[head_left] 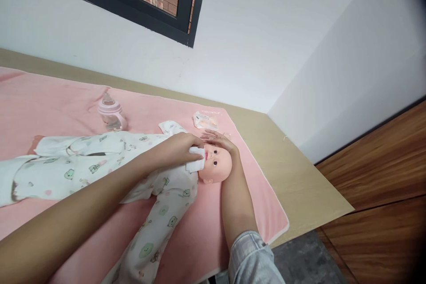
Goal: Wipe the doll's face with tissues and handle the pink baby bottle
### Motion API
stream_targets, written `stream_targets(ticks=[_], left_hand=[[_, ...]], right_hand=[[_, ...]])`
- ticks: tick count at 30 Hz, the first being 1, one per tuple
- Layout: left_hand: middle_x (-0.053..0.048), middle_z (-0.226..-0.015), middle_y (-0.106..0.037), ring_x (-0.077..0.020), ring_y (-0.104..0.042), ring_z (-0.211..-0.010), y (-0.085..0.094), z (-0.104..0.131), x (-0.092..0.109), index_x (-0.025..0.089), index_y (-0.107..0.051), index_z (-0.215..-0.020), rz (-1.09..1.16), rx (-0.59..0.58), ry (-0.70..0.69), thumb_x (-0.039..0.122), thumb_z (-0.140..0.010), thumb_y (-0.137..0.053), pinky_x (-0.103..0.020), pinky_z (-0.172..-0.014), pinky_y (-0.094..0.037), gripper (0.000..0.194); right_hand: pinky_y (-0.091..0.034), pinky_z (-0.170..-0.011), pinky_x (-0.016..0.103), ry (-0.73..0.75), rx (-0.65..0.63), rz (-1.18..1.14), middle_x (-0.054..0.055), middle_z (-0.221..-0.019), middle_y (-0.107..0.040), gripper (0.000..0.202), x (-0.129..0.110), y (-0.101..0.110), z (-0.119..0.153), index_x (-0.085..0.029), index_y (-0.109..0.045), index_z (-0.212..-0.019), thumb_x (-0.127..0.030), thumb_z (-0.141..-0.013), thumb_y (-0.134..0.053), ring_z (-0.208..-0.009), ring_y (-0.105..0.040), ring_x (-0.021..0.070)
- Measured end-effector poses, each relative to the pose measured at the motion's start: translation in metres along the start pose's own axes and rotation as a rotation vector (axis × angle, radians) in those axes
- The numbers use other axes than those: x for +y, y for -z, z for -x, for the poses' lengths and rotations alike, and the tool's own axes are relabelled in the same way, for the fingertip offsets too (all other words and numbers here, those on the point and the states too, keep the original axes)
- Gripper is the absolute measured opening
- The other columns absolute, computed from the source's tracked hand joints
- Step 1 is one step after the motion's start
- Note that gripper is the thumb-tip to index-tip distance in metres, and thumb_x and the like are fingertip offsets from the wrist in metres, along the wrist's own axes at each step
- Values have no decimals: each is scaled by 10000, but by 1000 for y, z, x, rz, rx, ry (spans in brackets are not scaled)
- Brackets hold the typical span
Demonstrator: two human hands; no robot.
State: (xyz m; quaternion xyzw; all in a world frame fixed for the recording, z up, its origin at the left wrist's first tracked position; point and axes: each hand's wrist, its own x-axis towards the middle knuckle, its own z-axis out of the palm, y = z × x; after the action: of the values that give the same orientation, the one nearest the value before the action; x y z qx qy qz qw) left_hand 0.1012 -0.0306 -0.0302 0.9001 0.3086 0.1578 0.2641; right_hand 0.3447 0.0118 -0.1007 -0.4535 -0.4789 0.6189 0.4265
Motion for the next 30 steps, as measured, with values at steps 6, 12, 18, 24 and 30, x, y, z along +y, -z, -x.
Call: stream_targets(ticks=[6, 12, 18, 24, 30], left_hand=[[-7, -705, -639, -197, -577, -644, 0, -1, -4, 195, -599, -726, -16, -10, -18, 253, -786, -529, -298, -550, -297, 109], [-7, -787, -681, -206, -614, -693, -1, -1, -6, 200, -625, -818, -24, 22, -17, 257, -812, -516, -294, -591, -357, 123], [-20, -865, -722, -215, -653, -726, 2, 0, 0, 199, -651, -915, -23, 46, -3, 253, -827, -514, -286, -645, -410, 171], [-9, -880, -722, -208, -662, -746, -2, -2, -4, 212, -672, -908, 25, 79, -41, 232, -821, -513, -279, -643, -425, 181], [-53, -1037, -731, -255, -667, -933, -7, -6, -10, 202, -702, -973, 11, 142, -13, 296, -849, -515, -308, -752, -459, 243]], right_hand=[[-501, -1032, 371, 4, 14, -12, 46, -1112, -703, 455, 2, 1, -2, -204, -575, -1139, -132, -704, -689, -1092, -649, 184], [-509, -1021, 381, -5, 22, -21, 49, -1106, -704, 470, 2, 2, -4, -205, -572, -1128, -124, -683, -698, -1084, -655, 195], [-509, -1021, 388, -4, 34, -30, 48, -1101, -706, 453, 4, 3, -4, -211, -568, -1113, -136, -686, -699, -1083, -658, 198], [-509, -1016, 382, -1, 40, -35, 47, -1069, -714, 441, 5, 2, -5, -208, -569, -1114, -145, -697, -696, -1081, -660, 195], [-507, -1017, 387, 0, 45, -47, 50, -1021, -725, 401, 6, 3, -8, -207, -583, -1099, -186, -720, -709, -1071, -660, 202]])
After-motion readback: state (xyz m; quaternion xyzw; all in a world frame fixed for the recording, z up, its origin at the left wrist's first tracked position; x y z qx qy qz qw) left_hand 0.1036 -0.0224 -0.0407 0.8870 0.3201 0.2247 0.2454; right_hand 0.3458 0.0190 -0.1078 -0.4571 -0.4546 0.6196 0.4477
